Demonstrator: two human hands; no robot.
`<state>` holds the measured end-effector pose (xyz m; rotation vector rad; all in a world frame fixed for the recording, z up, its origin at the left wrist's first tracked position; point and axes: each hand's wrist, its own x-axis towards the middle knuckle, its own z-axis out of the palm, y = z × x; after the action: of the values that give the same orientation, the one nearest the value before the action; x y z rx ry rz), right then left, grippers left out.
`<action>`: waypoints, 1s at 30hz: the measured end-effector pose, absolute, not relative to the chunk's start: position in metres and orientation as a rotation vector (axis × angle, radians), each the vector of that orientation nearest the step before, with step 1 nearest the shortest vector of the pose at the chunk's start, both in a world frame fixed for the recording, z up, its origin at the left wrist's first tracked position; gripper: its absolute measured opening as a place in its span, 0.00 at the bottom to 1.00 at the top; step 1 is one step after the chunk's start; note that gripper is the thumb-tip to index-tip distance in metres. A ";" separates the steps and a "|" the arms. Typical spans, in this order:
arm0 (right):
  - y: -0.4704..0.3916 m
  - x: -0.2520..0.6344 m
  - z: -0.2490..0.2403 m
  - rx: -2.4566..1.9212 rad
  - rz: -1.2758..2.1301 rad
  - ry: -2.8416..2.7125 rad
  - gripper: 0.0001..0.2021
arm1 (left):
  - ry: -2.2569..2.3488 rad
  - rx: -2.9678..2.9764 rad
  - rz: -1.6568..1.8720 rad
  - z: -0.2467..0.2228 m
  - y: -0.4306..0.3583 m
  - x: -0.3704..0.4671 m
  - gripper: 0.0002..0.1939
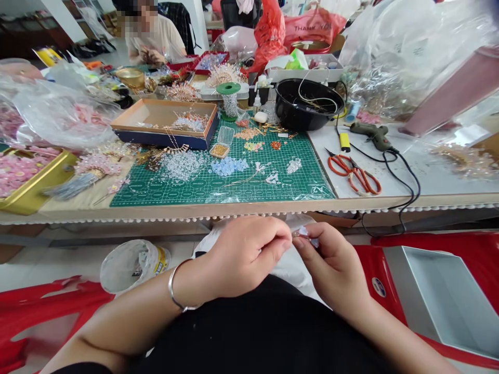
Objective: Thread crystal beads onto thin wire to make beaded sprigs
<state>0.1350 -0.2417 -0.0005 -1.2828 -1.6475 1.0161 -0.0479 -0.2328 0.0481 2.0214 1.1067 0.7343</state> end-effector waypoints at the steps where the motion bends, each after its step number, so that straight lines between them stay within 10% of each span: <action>1: -0.242 0.136 0.001 -1.253 1.138 -1.647 0.04 | 1.101 2.080 0.740 0.049 -0.230 -0.049 0.09; 15: -0.233 0.146 0.007 -0.990 2.186 -0.885 0.13 | 1.283 1.879 0.799 0.030 -0.218 -0.057 0.07; 24: -0.224 0.153 0.004 -1.100 2.213 -0.940 0.13 | 1.926 2.155 0.968 0.043 -0.210 -0.083 0.10; 30: -0.220 0.146 0.013 -1.213 2.098 -1.222 0.15 | 1.223 1.966 0.451 0.060 -0.231 -0.053 0.18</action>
<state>0.1464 -0.2204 0.0128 -1.2125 -1.2224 2.0983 -0.0526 -0.2311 0.0599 1.9656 1.2234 0.4515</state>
